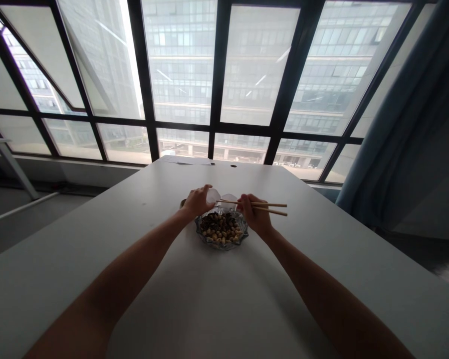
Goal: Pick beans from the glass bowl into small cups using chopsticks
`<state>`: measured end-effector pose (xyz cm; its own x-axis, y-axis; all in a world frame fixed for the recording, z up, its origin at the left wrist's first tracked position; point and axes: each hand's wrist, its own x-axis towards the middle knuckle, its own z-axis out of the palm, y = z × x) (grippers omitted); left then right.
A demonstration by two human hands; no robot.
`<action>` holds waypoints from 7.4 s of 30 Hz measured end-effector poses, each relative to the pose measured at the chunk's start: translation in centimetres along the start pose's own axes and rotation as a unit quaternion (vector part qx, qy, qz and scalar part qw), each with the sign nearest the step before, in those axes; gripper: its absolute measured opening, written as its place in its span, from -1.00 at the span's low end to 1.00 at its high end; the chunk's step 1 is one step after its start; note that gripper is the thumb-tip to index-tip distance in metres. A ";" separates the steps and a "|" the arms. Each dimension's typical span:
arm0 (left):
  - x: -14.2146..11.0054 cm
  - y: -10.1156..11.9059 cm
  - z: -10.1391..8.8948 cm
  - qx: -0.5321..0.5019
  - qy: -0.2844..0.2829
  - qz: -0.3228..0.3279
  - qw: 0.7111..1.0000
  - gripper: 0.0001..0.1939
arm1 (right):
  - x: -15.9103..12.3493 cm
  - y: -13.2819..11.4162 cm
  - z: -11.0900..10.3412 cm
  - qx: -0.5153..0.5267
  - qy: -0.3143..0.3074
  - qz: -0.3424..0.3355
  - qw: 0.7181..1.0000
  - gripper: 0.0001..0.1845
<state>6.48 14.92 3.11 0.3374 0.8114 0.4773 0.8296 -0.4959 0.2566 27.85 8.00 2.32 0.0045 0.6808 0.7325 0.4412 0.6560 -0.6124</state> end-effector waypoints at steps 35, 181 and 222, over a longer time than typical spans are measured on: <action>-4.4 -4.2 -0.1 0.038 0.022 -0.074 0.996 -0.58 | 1.3 0.6 -1.3 0.006 -0.102 0.087 0.991 -0.31; 0.9 -5.1 3.6 -0.091 0.067 -0.028 0.993 -0.30 | 2.9 0.1 -2.8 0.098 -0.100 0.171 0.975 -0.36; 5.3 4.2 5.0 -0.044 -0.100 0.014 0.994 -0.24 | 3.7 2.3 -6.0 0.057 0.087 0.154 0.983 -0.40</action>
<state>13.98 18.65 2.48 0.4491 0.8376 0.3110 0.7793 -0.5375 0.3222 34.23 10.09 5.39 0.2801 0.7930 0.5410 0.2912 0.4668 -0.8351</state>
